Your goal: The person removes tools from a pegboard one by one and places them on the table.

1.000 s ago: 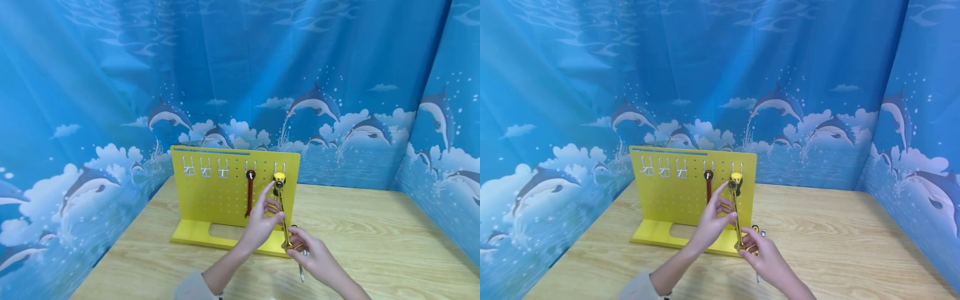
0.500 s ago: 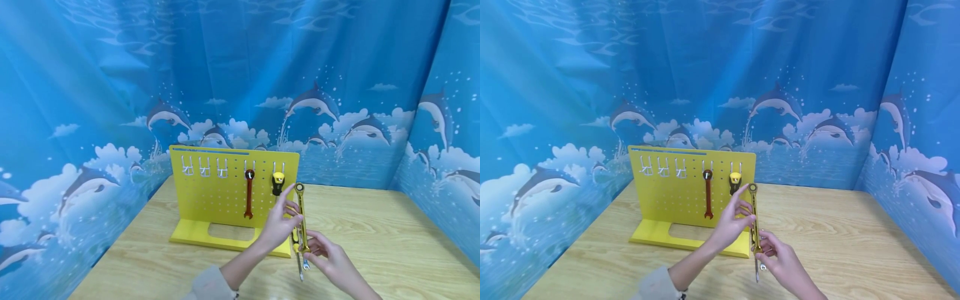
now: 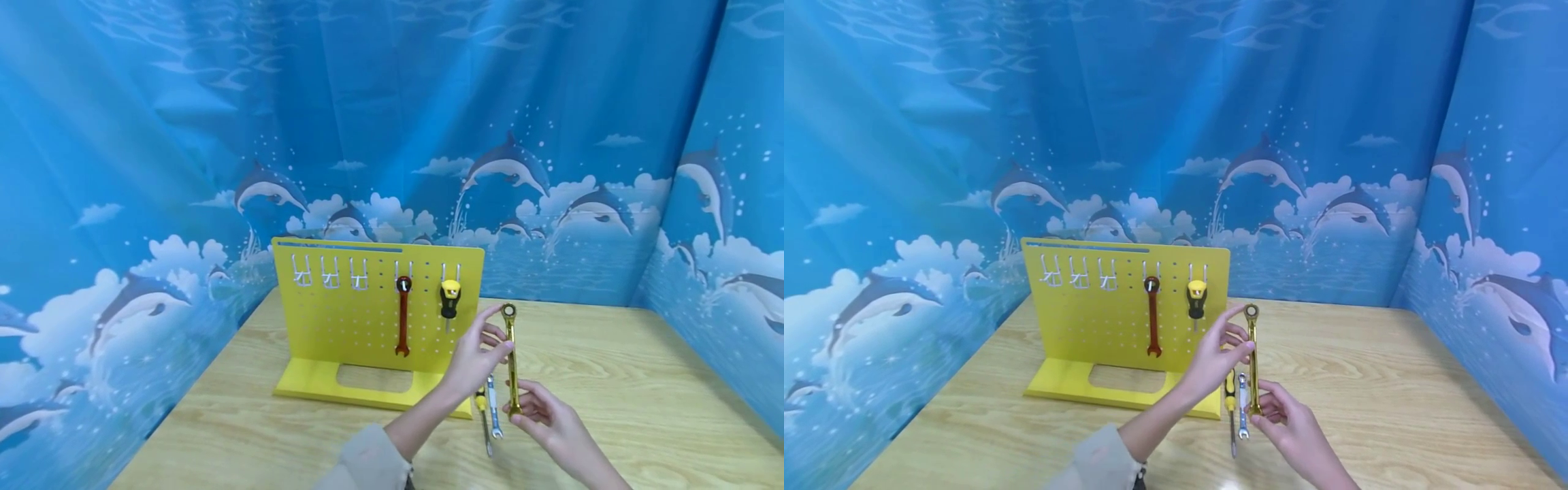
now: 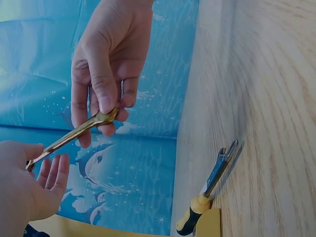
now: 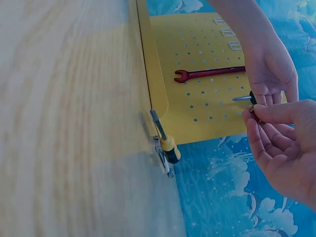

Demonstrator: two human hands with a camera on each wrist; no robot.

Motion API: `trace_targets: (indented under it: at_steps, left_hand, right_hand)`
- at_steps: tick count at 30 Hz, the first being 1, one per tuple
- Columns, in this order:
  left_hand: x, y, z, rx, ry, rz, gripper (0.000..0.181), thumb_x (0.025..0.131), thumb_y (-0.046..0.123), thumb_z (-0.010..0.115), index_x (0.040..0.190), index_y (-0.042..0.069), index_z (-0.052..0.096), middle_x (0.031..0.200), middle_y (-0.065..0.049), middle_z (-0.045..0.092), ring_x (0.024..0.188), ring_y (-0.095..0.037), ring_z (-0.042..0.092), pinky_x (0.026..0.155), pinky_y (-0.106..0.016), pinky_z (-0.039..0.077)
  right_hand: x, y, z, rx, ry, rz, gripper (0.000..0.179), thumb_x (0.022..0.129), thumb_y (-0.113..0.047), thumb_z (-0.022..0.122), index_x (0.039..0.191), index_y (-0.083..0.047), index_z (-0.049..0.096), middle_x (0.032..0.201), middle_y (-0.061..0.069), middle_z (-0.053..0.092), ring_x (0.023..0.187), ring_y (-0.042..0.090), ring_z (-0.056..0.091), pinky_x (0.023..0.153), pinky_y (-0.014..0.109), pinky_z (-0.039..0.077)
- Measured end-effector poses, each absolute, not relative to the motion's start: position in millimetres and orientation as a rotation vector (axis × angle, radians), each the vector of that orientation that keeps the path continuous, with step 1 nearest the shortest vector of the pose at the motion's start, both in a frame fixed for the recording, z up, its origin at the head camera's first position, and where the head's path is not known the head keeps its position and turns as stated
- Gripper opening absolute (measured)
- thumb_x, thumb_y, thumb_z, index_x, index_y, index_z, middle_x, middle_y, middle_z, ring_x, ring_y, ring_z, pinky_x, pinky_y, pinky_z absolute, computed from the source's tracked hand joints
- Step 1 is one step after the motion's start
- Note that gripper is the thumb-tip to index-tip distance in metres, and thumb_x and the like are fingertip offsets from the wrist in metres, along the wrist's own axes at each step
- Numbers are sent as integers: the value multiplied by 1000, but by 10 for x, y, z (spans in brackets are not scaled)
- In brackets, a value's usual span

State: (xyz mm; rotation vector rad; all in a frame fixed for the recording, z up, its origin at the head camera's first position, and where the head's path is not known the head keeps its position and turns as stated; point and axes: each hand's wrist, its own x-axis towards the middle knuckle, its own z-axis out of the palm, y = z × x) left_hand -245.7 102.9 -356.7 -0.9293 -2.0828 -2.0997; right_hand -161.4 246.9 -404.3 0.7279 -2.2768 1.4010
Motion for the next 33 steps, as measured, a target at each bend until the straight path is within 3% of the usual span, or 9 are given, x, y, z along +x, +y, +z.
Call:
trace_targets:
  at_steps: [7, 19, 27, 33]
  left_hand:
    - [-2633, 1171, -3662, -823, -2113, -2075, 41, 83, 8, 67, 122, 13, 54, 95, 9, 58, 83, -6, 57, 71, -20, 51]
    - [-2780, 1277, -4013, -903, -2243, -1900, 55, 78, 4, 70, 129, 1, 48, 112, -6, 60, 101, -17, 57, 84, -22, 47]
    - [-2844, 1285, -4227, -810, -2449, -1805, 64, 76, 12, 74, 134, 10, 46, 123, -6, 55, 109, -26, 51, 88, -32, 45]
    - [-2865, 1307, -4341, -808, -2513, -1730, 69, 73, 16, 77, 134, 12, 46, 125, 0, 52, 115, -25, 47, 95, -37, 41]
  right_hand:
    - [-1634, 2575, -4129, 667, -2338, 1472, 37, 80, 12, 61, 113, 17, 45, 84, 6, 65, 74, 8, 60, 64, 20, 52]
    - [-1728, 2712, -4423, 852, -2247, 1675, 40, 78, 18, 56, 110, 29, 34, 85, 15, 63, 76, 9, 59, 66, 20, 51]
    - [-1693, 2709, -4472, 567, -2499, 1732, 52, 83, 2, 59, 121, 24, 32, 91, 21, 59, 79, 12, 57, 70, 23, 51]
    - [-1684, 2700, -4511, 479, -2525, 1633, 51, 78, 3, 64, 116, 26, 37, 94, 17, 55, 78, 14, 55, 71, 21, 50]
